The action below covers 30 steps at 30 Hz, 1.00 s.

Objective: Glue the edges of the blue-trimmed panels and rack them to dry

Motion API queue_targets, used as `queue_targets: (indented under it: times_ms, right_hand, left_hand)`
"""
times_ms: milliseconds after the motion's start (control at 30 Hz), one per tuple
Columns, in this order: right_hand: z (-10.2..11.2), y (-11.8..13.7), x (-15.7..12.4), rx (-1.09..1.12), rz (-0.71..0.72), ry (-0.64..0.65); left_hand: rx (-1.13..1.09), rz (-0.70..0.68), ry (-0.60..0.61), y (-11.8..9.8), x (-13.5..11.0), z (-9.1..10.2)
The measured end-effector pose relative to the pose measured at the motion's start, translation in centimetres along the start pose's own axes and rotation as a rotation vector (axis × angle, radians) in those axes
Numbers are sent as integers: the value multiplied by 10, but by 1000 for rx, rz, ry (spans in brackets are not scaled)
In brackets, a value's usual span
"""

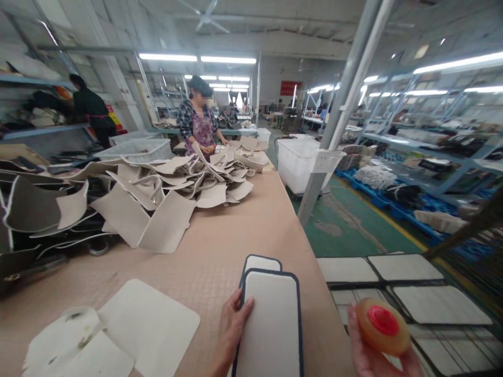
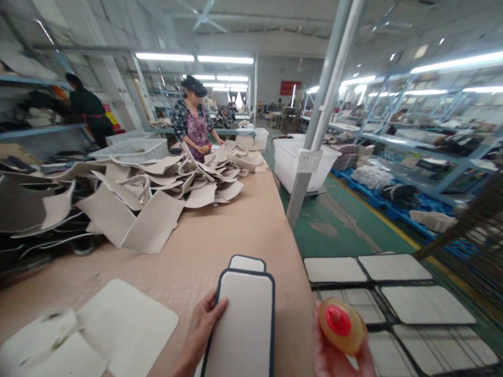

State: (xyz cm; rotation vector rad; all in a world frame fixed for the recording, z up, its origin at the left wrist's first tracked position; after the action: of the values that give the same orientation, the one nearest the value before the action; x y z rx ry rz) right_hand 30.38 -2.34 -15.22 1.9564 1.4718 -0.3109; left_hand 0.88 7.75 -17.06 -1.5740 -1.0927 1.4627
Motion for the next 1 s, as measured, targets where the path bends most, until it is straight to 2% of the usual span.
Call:
queue_targets:
  times_ms: [67,167,200,233,300,367,500,567,633,733,767,833,933,1000]
  right_hand:
    - [-10,6,-7,84,12,-113]
    - [-31,18,-22,121,89,-121]
    - [-36,23,-26,110,120,-99]
    - [-39,28,-30,90,152,-73]
    - [-44,38,-37,38,209,10]
    - [-46,49,-41,-22,244,105]
    - [-43,71,-47,-147,316,205]
    - [-43,83,-50,-202,358,240]
    - [-47,94,-54,-243,391,294]
    - [-60,108,-62,-300,436,406]
    - [-68,112,-65,-321,456,446]
    - [-87,119,-72,-367,493,533]
    - [-123,127,-87,-409,579,673]
    - [-146,123,-96,-439,577,746]
  left_hand:
    - [-23,-25,-30,-28,-16,16]
    - [42,-55,38,-76,-39,19]
    - [114,-27,96,-83,-49,11]
    - [212,5,215,-83,-62,-6]
    - [387,92,525,-65,-99,-49]
    - [526,86,709,-46,-136,-83]
    - [743,-123,690,-43,-170,-116]
    - [770,-159,718,-44,-178,-124]
    - [763,-149,692,-46,-174,-124]
    - [793,-114,552,-54,-156,-112]
    - [820,-127,531,-61,-152,-111]
    - [896,-202,562,-81,-152,-115]
    - [1036,-390,698,-120,-167,-131]
    - [1115,-486,809,-139,-180,-140]
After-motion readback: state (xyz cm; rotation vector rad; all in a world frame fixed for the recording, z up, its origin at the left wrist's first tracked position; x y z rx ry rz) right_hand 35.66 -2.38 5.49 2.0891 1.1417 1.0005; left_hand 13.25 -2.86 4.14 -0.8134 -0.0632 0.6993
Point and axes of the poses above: each hand's wrist, its own x-axis towards the middle knuckle, its own z-axis out of the back of the hand, y = z × x, the point moved 10 cm from there along x, towards the middle knuckle, and after that the axes turned 7 degrees about z, right-handed, at the moved point
